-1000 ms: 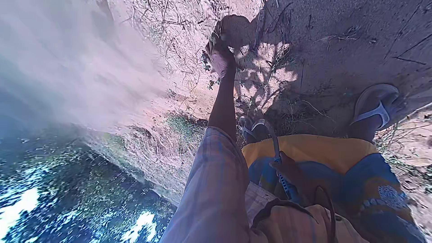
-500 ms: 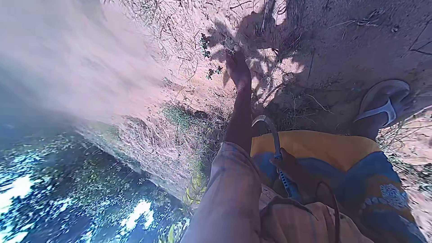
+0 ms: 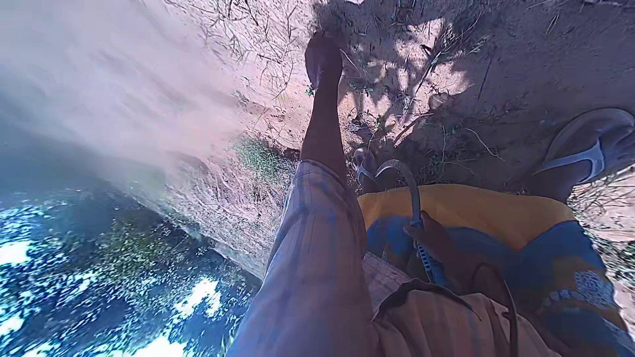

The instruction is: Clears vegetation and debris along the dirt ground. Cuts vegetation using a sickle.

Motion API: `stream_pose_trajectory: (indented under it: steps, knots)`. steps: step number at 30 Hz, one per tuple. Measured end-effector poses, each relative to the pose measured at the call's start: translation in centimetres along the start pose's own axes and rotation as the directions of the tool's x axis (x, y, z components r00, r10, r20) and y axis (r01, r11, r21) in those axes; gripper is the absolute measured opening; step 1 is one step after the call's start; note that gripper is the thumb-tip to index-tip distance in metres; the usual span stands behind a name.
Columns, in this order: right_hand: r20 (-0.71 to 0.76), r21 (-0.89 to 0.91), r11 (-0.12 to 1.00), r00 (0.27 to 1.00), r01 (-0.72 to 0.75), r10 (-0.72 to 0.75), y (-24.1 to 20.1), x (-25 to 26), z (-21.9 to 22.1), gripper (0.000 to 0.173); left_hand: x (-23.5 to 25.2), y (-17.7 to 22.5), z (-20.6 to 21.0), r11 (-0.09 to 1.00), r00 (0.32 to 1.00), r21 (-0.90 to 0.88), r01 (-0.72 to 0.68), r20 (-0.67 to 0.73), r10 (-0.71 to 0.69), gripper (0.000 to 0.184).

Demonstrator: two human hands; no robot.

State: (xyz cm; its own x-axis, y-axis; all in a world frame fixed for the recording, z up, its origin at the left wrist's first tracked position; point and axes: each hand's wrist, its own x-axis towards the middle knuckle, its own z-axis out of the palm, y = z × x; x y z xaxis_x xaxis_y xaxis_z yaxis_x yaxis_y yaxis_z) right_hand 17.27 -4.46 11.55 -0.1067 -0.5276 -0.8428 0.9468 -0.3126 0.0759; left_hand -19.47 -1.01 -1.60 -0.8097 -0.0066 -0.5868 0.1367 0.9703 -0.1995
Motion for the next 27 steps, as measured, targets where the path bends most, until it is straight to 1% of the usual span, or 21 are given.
stream_pose_trajectory:
  steps: [2,4,5,6,8,9,10,11,13,14,16,18,19,21,23,25,27]
  knots:
    - [0.011,-0.014,1.0,1.0,-0.006,0.006,0.1,0.1,0.1,0.044,-0.6,-0.8,1.2,1.0,1.0,0.011,-0.001,0.018,0.0,0.042]
    - [0.016,-0.026,1.0,1.0,-0.016,0.017,0.2,0.2,0.1,0.044,-2.8,-1.1,1.2,0.996,0.996,-0.058,-0.066,0.053,0.069,0.044]
    - [0.016,-0.029,0.999,1.0,-0.02,0.02,0.3,0.3,0.1,0.044,-4.3,-1.0,1.2,0.984,0.988,-0.119,-0.134,0.061,0.142,0.044]
    - [0.018,-0.029,0.999,1.0,-0.019,0.019,0.4,0.4,0.1,0.043,-6.3,-0.8,1.3,0.958,0.967,-0.171,-0.228,0.071,0.243,0.043]
    - [0.024,-0.032,0.999,1.0,-0.017,0.018,0.4,0.6,0.4,0.043,-10.4,-0.6,2.1,0.883,0.896,-0.239,-0.405,0.09,0.435,0.038]
    - [0.021,-0.03,0.999,1.0,-0.017,0.018,0.3,0.7,0.4,0.043,-11.6,-0.6,2.6,0.858,0.875,-0.261,-0.443,0.083,0.477,0.036]
    - [0.017,-0.028,0.999,1.0,-0.019,0.02,0.2,0.7,0.4,0.042,-12.0,-0.8,3.1,0.868,0.891,-0.274,-0.414,0.073,0.448,0.035]
    - [0.012,-0.023,0.999,1.0,-0.024,0.024,0.1,0.5,0.3,0.041,-11.6,-1.3,3.5,0.898,0.93,-0.28,-0.338,0.05,0.365,0.036]
    - [0.002,0.0,0.999,0.999,-0.036,0.036,-0.2,0.4,-0.1,0.041,-8.0,-3.1,4.6,0.94,0.985,-0.293,-0.174,-0.065,0.162,0.04]
    - [-0.007,0.016,0.999,0.999,-0.035,0.035,-0.3,0.3,-0.3,0.042,-5.8,-3.9,4.9,0.948,0.995,-0.306,-0.083,-0.081,0.061,0.042]
    - [-0.015,0.042,0.999,0.999,-0.03,0.031,-0.3,0.3,-0.2,0.041,-2.0,-5.6,5.2,0.943,0.992,-0.319,0.096,-0.046,-0.117,0.044]
    - [-0.014,0.06,0.997,0.999,-0.045,0.046,-0.1,0.6,0.0,0.038,0.3,-6.7,5.9,0.903,0.982,-0.388,0.186,0.046,-0.183,0.048]
    - [-0.02,0.069,0.996,0.998,-0.05,0.051,0.1,0.8,0.0,0.036,0.7,-6.6,6.0,0.902,0.979,-0.38,0.202,0.075,-0.188,0.049]
    - [-0.019,0.076,0.996,0.998,-0.054,0.055,0.3,0.9,0.1,0.034,0.3,-5.9,6.0,0.935,0.982,-0.308,0.178,0.113,-0.15,0.039]
    - [-0.007,0.055,0.997,0.999,-0.052,0.053,0.3,1.0,0.2,0.036,-1.2,-5.0,5.6,0.97,0.99,-0.23,0.081,0.135,-0.05,0.037]
    - [0.012,0.042,0.998,0.999,-0.043,0.042,0.0,0.9,0.1,0.038,-2.9,-5.0,5.4,0.971,0.994,-0.238,-0.009,0.102,0.035,0.037]
    - [0.001,0.059,0.998,1.0,-0.031,0.031,0.1,0.9,0.1,0.037,-3.6,-7.0,5.6,0.952,0.992,-0.287,-0.107,0.028,0.12,0.037]
